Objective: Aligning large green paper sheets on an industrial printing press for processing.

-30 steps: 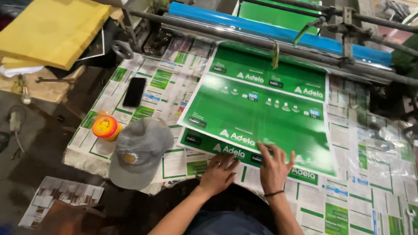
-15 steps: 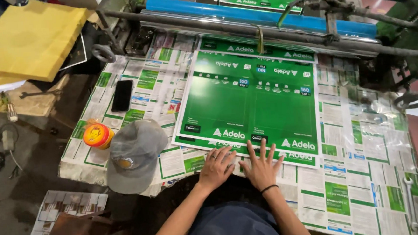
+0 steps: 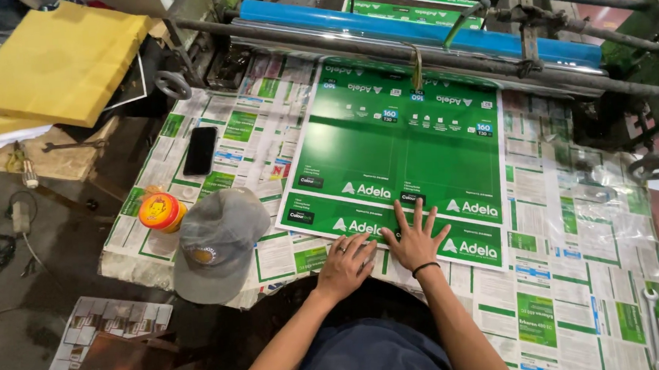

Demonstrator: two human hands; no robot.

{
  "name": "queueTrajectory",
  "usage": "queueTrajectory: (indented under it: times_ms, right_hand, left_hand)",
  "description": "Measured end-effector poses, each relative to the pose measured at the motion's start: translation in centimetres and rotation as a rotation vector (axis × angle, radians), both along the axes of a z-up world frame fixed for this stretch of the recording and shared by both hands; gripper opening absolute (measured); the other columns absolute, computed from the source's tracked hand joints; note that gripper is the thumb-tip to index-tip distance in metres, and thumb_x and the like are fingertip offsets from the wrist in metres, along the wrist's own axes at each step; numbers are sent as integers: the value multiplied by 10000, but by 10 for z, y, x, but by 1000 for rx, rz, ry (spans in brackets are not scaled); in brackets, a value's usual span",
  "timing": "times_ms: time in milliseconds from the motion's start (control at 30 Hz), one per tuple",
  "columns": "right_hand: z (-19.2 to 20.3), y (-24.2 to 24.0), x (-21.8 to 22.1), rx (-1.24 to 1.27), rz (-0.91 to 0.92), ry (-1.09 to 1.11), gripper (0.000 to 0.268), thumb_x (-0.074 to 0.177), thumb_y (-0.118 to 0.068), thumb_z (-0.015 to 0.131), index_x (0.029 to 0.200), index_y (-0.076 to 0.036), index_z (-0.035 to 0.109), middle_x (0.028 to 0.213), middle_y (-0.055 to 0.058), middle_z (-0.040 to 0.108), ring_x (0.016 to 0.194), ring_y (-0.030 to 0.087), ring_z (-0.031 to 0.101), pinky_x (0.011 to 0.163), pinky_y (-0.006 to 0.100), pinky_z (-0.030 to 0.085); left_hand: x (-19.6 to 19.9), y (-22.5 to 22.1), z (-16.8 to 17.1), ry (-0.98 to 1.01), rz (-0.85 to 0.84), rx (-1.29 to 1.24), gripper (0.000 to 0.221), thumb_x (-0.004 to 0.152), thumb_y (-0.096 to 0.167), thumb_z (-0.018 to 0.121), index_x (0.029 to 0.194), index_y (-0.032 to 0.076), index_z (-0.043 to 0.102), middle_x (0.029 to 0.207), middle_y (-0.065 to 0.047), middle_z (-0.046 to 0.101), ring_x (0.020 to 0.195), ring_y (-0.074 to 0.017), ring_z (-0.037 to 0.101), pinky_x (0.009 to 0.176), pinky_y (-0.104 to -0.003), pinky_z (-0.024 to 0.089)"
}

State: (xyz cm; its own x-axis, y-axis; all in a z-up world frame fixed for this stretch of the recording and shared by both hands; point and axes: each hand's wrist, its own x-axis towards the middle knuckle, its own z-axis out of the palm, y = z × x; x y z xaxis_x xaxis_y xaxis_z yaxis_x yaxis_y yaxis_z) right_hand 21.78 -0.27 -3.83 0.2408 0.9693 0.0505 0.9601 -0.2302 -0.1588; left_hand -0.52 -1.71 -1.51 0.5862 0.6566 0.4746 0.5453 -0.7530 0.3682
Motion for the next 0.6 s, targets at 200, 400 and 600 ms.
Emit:
queueTrajectory:
  times_ms: [200, 400, 600]
  right_hand:
    - [-1, 20, 6, 20, -4, 0, 821, 907, -770, 417, 1619, -437, 179, 1719, 132, 53, 1533, 513, 30, 1055, 851, 15]
    - [-4, 39, 13, 10, -15, 15, 830, 899, -801, 395, 1615, -449, 168, 1719, 132, 22, 1539, 508, -8, 1057, 845, -11]
    - [-1, 67, 26, -35, -26, 32, 854, 888, -827, 378, 1618, -450, 146, 1722, 118, -19, 1542, 505, -33, 1056, 848, -38]
  left_hand:
    - [0, 0, 4, -2, -16, -62, 477, 936, 271, 685, 1380, 109, 623, 1460, -117, 549, 1369, -292, 490, 1177, -510, 325]
    - [3, 8, 5, -56, 31, -15, 479, 907, 284, 719, 1360, 148, 639, 1485, -127, 534, 1395, -329, 453, 1145, -528, 321]
    - [2, 50, -6, 22, -16, -57, 487, 845, 309, 776, 1293, 138, 691, 1407, -79, 624, 1275, -275, 573, 1078, -477, 393]
